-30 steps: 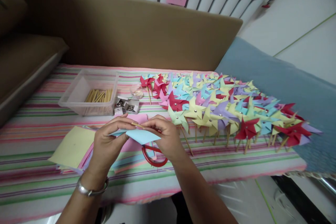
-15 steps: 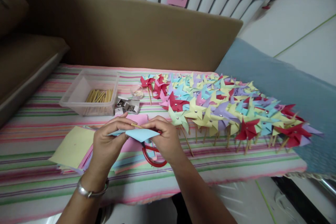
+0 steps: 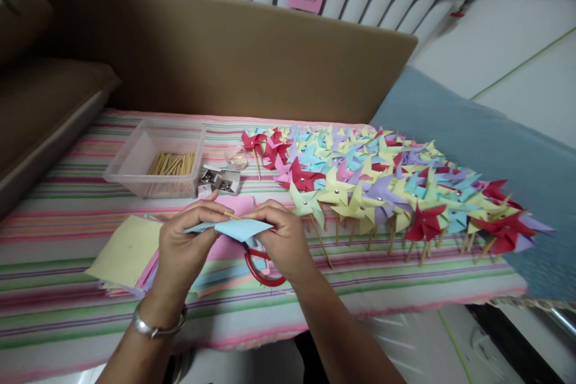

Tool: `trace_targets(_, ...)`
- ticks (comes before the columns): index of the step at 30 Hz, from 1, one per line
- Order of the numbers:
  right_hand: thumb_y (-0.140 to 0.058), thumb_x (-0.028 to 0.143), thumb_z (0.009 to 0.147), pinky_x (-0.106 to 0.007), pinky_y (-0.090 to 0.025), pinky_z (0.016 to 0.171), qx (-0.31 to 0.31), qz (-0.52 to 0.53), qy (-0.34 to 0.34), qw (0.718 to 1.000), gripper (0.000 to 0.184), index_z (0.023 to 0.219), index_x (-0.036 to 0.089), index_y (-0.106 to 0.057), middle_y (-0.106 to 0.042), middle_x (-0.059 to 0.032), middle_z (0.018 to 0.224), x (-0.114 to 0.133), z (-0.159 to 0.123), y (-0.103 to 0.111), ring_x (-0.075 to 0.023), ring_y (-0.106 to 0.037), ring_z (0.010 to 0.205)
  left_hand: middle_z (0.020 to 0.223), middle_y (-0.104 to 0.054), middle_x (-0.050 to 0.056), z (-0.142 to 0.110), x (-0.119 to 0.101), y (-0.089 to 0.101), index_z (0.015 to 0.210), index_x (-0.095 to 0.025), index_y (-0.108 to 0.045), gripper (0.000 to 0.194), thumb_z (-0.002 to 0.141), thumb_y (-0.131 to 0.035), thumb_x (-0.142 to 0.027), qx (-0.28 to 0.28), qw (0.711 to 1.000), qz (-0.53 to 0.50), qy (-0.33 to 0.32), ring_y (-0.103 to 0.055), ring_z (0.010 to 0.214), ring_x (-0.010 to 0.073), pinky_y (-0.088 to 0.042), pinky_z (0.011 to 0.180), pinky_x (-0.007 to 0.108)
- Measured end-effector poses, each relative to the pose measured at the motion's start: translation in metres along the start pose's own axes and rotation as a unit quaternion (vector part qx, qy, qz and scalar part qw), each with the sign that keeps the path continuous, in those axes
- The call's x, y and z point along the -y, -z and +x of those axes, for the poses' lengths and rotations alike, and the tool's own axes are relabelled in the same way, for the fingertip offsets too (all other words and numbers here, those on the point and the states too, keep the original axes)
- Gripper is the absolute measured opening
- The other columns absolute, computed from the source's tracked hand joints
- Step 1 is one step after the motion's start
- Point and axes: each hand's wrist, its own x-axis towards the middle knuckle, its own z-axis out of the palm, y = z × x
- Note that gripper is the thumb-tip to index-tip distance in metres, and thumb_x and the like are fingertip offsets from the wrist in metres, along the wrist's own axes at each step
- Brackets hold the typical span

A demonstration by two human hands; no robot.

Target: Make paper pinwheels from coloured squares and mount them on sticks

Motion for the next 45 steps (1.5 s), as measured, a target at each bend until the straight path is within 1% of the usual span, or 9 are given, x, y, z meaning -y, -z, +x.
trace_targets(4, -0.064, 0.004, 0.067, -0.026, -0.049, 0.065, 0.000, -0.003, -0.002, 1.000, 0.025, 0.076, 0.024, -0.075, -0.065, -0.0016, 0.074, -0.0003, -0.0002, -0.0004, -0.0152, -0.061, 0.072, 0.078, -0.071, 0.001, -0.0006, 0.0001, 0.0000, 0.072, -0.023, -0.070, 0.006, 0.075, -0.070, -0.018, -0.006, 1.000, 0.003, 0.007, -0.065, 0.075, 0.0180, -0.043, 0.100, 0.048)
trace_targets(10, -0.063, 0.003, 0.067, -0.026, -0.049, 0.066, 0.002, 0.004, 0.004, 1.000, 0.026, 0.077, 0.024, -0.076, -0.065, -0.0016, 0.074, -0.0007, -0.0002, -0.0010, -0.0149, -0.061, 0.072, 0.078, -0.071, -0.001, -0.0003, 0.0004, 0.0005, 0.073, -0.024, -0.070, 0.009, 0.075, -0.069, -0.015, -0.001, 1.000, -0.002, -0.002, -0.065, 0.074, 0.0168, -0.043, 0.100, 0.047)
trace_targets(15, -0.061, 0.003, 0.066, -0.026, -0.049, 0.066, -0.002, -0.011, 0.004, 1.000, 0.028, 0.076, 0.024, -0.075, -0.065, -0.0013, 0.073, -0.0017, -0.0009, -0.0017, -0.0153, -0.061, 0.072, 0.077, -0.071, 0.001, -0.0006, 0.0007, 0.0010, 0.073, -0.024, -0.070, 0.005, 0.075, -0.070, -0.019, -0.008, 1.000, 0.002, -0.003, -0.065, 0.073, 0.0178, -0.043, 0.100, 0.049)
trace_targets(19, -0.061, 0.004, 0.066, -0.025, -0.049, 0.065, -0.005, -0.013, 0.006, 1.000, 0.027, 0.076, 0.024, -0.075, -0.065, -0.0013, 0.073, -0.0031, -0.0011, -0.0023, -0.0149, -0.061, 0.071, 0.076, -0.071, 0.000, -0.0010, 0.0010, 0.0006, 0.072, -0.024, -0.070, 0.006, 0.075, -0.070, -0.019, -0.013, 1.000, 0.000, 0.004, -0.065, 0.073, 0.0176, -0.043, 0.100, 0.049)
trace_targets(25, -0.061, 0.006, 0.068, -0.025, -0.047, 0.061, 0.002, -0.016, 0.000, 1.000, 0.024, 0.076, 0.023, -0.075, -0.064, -0.0016, 0.073, -0.0021, -0.0008, -0.0009, -0.0150, -0.060, 0.070, 0.077, -0.071, 0.002, -0.0007, 0.0028, 0.0007, 0.071, -0.023, -0.070, 0.005, 0.074, -0.071, -0.019, 0.004, 1.000, -0.005, 0.016, -0.066, 0.079, 0.0196, -0.044, 0.099, 0.049)
trace_targets(34, -0.063, 0.006, 0.069, -0.026, -0.047, 0.060, 0.006, -0.029, -0.013, 0.999, 0.023, 0.076, 0.024, -0.076, -0.063, -0.0017, 0.071, -0.0015, -0.0016, -0.0018, -0.0150, -0.059, 0.067, 0.076, -0.072, 0.002, 0.0002, 0.0004, 0.0016, 0.069, -0.022, -0.069, 0.006, 0.073, -0.072, -0.019, 0.003, 0.999, -0.031, 0.021, -0.066, 0.075, 0.0191, -0.043, 0.099, 0.048)
trace_targets(39, -0.064, 0.010, 0.072, -0.025, -0.047, 0.061, 0.011, -0.030, -0.007, 0.999, 0.017, 0.075, 0.022, -0.076, -0.064, -0.0027, 0.071, -0.0007, -0.0023, -0.0025, -0.0150, -0.060, 0.067, 0.075, -0.072, 0.001, 0.0006, -0.0023, 0.0015, 0.070, -0.023, -0.070, 0.009, 0.074, -0.071, -0.014, 0.007, 0.999, -0.049, 0.018, -0.066, 0.074, 0.0173, -0.041, 0.101, 0.046)
trace_targets(42, -0.063, 0.011, 0.072, -0.024, -0.047, 0.060, 0.009, -0.036, 0.000, 0.999, 0.017, 0.075, 0.021, -0.075, -0.064, -0.0024, 0.070, -0.0016, -0.0019, -0.0035, -0.0141, -0.060, 0.066, 0.075, -0.071, 0.001, 0.0003, -0.0027, 0.0012, 0.070, -0.022, -0.070, 0.010, 0.073, -0.071, -0.013, 0.006, 0.998, -0.061, 0.033, -0.065, 0.074, 0.0172, -0.039, 0.102, 0.045)
trace_targets(45, -0.060, 0.009, 0.073, -0.023, -0.047, 0.064, 0.010, -0.044, 0.003, 0.999, 0.018, 0.075, 0.020, -0.074, -0.064, -0.0020, 0.073, -0.0044, -0.0004, -0.0041, -0.0137, -0.060, 0.069, 0.075, -0.071, 0.002, 0.0007, 0.0003, 0.0005, 0.066, -0.020, -0.069, 0.009, 0.070, -0.073, -0.013, -0.004, 0.993, -0.081, 0.081, -0.065, 0.076, 0.0176, -0.039, 0.100, 0.041)
